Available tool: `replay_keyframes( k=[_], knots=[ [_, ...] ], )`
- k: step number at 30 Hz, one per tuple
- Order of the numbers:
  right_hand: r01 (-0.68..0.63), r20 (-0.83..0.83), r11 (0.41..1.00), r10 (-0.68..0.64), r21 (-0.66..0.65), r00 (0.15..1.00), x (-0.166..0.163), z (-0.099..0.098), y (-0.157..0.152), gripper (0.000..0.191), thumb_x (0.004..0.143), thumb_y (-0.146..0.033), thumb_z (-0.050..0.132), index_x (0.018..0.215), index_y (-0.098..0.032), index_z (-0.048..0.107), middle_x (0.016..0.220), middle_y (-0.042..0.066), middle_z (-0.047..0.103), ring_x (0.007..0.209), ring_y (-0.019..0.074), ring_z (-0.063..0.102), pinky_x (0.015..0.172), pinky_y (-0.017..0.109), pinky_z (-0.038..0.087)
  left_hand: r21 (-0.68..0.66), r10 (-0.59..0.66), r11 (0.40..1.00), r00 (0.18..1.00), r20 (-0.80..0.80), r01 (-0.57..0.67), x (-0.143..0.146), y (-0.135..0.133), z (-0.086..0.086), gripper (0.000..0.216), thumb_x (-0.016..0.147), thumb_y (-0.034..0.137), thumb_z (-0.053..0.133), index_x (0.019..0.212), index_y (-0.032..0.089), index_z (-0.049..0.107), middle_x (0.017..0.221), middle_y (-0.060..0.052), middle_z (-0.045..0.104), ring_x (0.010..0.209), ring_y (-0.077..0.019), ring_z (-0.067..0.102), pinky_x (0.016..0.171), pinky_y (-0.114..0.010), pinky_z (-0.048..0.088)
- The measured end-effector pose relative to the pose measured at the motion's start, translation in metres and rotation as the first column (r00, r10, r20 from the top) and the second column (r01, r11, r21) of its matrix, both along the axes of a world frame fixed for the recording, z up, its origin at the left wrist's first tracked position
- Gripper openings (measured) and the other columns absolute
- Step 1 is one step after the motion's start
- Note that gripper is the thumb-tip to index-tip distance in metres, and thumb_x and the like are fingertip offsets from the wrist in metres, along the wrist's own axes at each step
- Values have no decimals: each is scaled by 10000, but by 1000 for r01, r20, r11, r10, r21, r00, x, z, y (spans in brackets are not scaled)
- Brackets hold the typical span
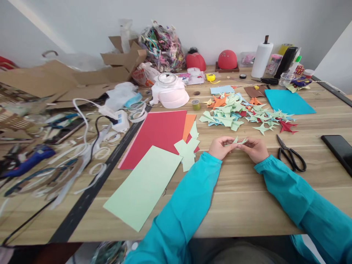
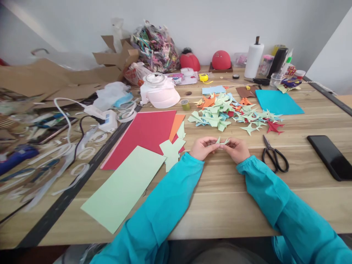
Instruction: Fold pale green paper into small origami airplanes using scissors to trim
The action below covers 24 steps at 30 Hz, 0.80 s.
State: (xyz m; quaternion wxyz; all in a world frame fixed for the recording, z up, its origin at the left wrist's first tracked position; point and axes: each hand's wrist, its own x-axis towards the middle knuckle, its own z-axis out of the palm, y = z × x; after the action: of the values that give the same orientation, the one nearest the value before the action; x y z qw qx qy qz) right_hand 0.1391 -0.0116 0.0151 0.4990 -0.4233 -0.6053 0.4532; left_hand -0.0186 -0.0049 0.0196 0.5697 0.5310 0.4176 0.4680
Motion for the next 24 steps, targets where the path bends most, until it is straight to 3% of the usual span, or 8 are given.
replay_keyframes(
  k=[6,11,15,24],
  knots=[
    [-17,26,1000,17,-9,1000,0,-1,0,330,565,-475,769,706,-194,669,689,36,699,646,184,644,623,322,527,-18,-28,999,1000,-8,28,-2,0,2,448,477,478,796,693,112,655,485,-1,593,426,-81,507,431,-212,414],
    [121,31,993,-121,11,992,1,-4,0,422,567,-461,774,854,-189,627,656,22,669,597,159,626,576,299,510,-14,18,1000,1000,10,-18,-3,1,1,444,484,502,781,675,123,652,466,13,576,413,-81,504,429,-214,412],
    [184,3,982,-184,34,983,1,-4,1,395,571,-457,774,800,-202,578,680,20,662,641,165,634,597,303,513,-28,67,997,998,-5,-67,-4,2,3,421,470,483,789,659,131,657,459,28,555,404,-74,480,412,-208,393],
    [66,59,996,-70,66,996,2,0,-1,310,629,-463,737,712,-207,582,667,14,629,621,151,600,569,292,491,-25,90,995,994,-66,-92,-6,1,10,351,470,400,804,659,136,671,454,28,555,417,-78,470,426,-214,377]
  ],
)
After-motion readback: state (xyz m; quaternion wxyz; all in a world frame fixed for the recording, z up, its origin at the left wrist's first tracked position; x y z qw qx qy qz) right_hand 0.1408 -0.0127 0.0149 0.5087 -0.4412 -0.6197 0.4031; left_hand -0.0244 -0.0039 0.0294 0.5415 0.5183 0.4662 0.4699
